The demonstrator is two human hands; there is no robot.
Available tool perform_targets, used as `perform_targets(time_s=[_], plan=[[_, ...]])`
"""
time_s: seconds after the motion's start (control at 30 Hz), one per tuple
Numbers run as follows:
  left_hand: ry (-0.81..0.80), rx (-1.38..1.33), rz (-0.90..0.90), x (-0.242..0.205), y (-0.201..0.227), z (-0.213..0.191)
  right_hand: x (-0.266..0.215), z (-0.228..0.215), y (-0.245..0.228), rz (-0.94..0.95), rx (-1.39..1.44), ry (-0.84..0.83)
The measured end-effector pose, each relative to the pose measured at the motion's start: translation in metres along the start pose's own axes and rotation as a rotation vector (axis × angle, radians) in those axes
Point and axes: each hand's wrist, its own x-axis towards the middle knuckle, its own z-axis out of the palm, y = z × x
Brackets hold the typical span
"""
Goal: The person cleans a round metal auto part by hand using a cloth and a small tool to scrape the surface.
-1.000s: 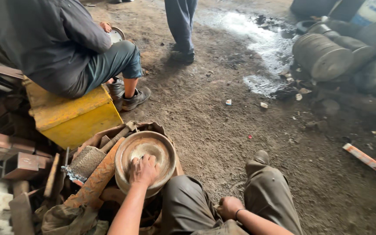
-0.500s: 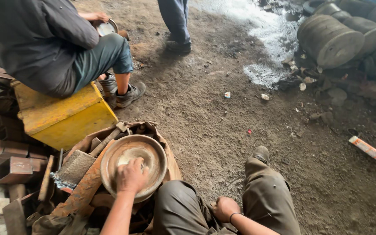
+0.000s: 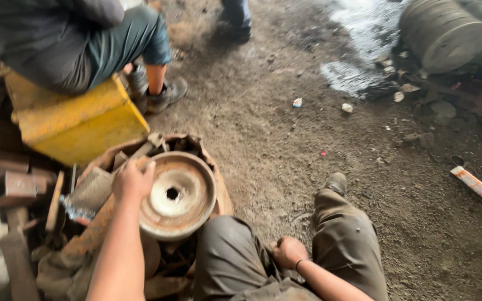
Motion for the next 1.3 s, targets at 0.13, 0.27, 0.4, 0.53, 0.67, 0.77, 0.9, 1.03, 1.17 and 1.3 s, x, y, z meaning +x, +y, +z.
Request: perform_targets(time_s=[0.13,0.27,0.4,0.53,0.67,0.77,0.9,1.03,1.17,1.3], plan=[[-0.19,0.013,0.036,0.018,-0.002,0.002,0.019,-0.001,0.007,-0.047,0.024,0.029],[-0.23,0.016,-0.007,0.018,-0.003,0.0,0.005,-0.032,-0.01,-0.033,0.499,-0.048],[-0.181,0.009,0.01,0.015,0.005,-0.008,-0.012,-0.085,-0.067,-0.133,0.567,-0.021],[-0.217,-0.032,-0.007,0.011,0.009,-0.018,-0.031,-0.116,-0.131,-0.515,0.464,0.098],[-0.236,-0.084,-0.004,0.01,0.01,-0.023,-0.045,-0.11,-0.192,-0.78,0.128,0.246],[-0.225,-0.125,-0.015,0.01,0.009,-0.022,-0.049,-0.096,-0.22,-0.728,0.047,0.3],[-0.178,-0.171,0.033,0.01,0.008,-0.021,-0.052,-0.085,-0.229,-0.692,-0.019,0.252],[-0.214,-0.151,0.015,0.009,0.009,-0.023,-0.028,-0.089,-0.247,-0.59,0.004,0.297],[-0.213,-0.152,0.025,0.011,0.009,-0.026,-0.026,-0.094,-0.24,-0.642,-0.001,0.306],[-0.194,-0.176,0.005,0.009,0.008,-0.022,-0.038,-0.086,-0.228,-0.639,-0.119,0.226]])
